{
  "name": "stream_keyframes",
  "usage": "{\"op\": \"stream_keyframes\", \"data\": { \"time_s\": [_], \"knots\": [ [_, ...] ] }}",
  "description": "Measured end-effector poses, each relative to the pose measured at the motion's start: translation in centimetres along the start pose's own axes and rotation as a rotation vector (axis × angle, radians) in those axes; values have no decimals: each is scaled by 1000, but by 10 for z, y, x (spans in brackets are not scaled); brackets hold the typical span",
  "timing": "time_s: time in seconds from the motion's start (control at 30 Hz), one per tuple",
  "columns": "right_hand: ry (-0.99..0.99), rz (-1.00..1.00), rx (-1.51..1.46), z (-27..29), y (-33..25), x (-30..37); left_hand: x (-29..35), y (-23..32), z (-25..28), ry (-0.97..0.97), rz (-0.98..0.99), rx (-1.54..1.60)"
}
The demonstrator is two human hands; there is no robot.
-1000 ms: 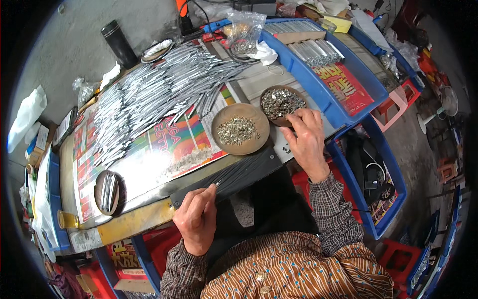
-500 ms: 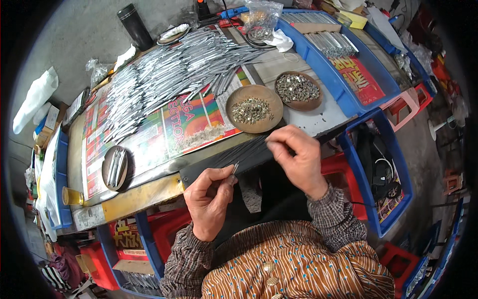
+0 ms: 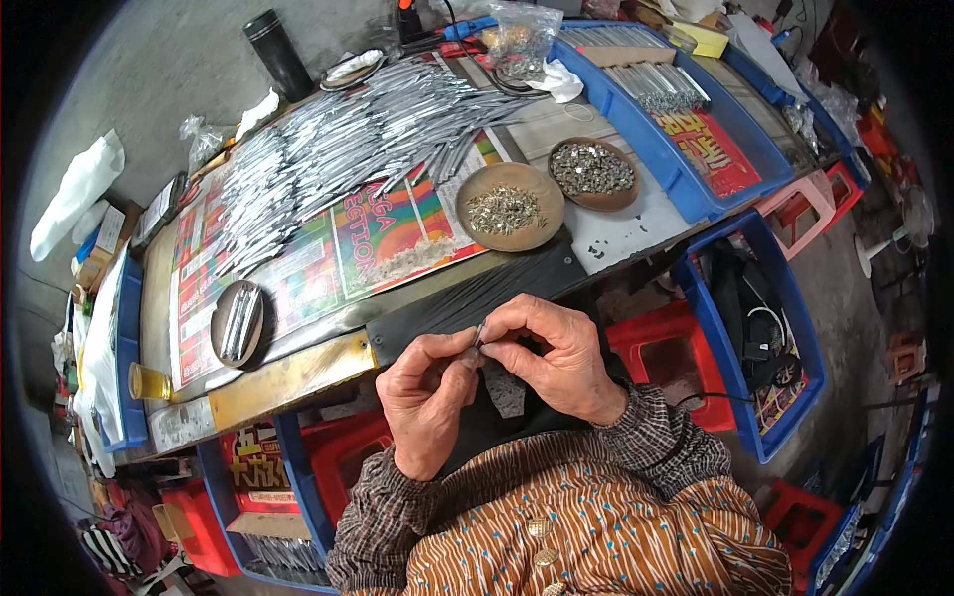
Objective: The person repeatedly picks up small components from containers and attaches them to metal pins by hand, placing the assembled pieces into a small dish.
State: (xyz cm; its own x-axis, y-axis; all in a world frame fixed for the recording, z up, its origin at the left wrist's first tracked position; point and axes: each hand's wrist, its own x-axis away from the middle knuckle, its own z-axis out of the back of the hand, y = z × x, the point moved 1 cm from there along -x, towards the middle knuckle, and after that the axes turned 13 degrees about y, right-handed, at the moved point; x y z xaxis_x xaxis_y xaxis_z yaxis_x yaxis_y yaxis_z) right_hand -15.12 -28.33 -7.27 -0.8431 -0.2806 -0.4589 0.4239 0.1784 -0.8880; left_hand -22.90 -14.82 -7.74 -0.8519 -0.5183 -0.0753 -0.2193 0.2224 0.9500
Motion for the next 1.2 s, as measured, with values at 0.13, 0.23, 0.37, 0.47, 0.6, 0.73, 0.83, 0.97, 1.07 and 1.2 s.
{"op": "stream_keyframes", "data": {
  "time_s": [0.13, 0.23, 0.37, 0.47, 0.6, 0.73, 0.83, 0.97, 1.07, 1.2],
  "knots": [
    [-16, 30, 6, -1, 0, 0, 1, 2, 1, -12, 26, 12],
    [-17, 24, -3, -1, 1, 1, 2, 1, 2, -15, 58, 42],
    [-9, -82, -87, -1, 3, 3, 2, 2, 3, -27, 126, 65],
    [8, -203, -179, -3, 4, 6, 3, 2, 3, -28, 160, 103],
    [35, -279, -241, -3, 11, 8, 2, 0, 0, 8, 170, 98],
    [28, -197, -105, 2, 9, 1, 2, 0, 2, 15, 166, 81],
    [-41, 98, 144, 11, 5, -11, 1, 3, 6, -4, 94, -53],
    [-104, 363, 371, 17, -1, -23, -8, 7, 10, -147, -394, -507],
    [-94, 510, 441, 15, 0, -22, -9, 11, 7, -140, -375, -597],
    [-107, 451, 410, 16, 2, -13, -4, 5, 5, -96, -255, -435]
  ]
}}
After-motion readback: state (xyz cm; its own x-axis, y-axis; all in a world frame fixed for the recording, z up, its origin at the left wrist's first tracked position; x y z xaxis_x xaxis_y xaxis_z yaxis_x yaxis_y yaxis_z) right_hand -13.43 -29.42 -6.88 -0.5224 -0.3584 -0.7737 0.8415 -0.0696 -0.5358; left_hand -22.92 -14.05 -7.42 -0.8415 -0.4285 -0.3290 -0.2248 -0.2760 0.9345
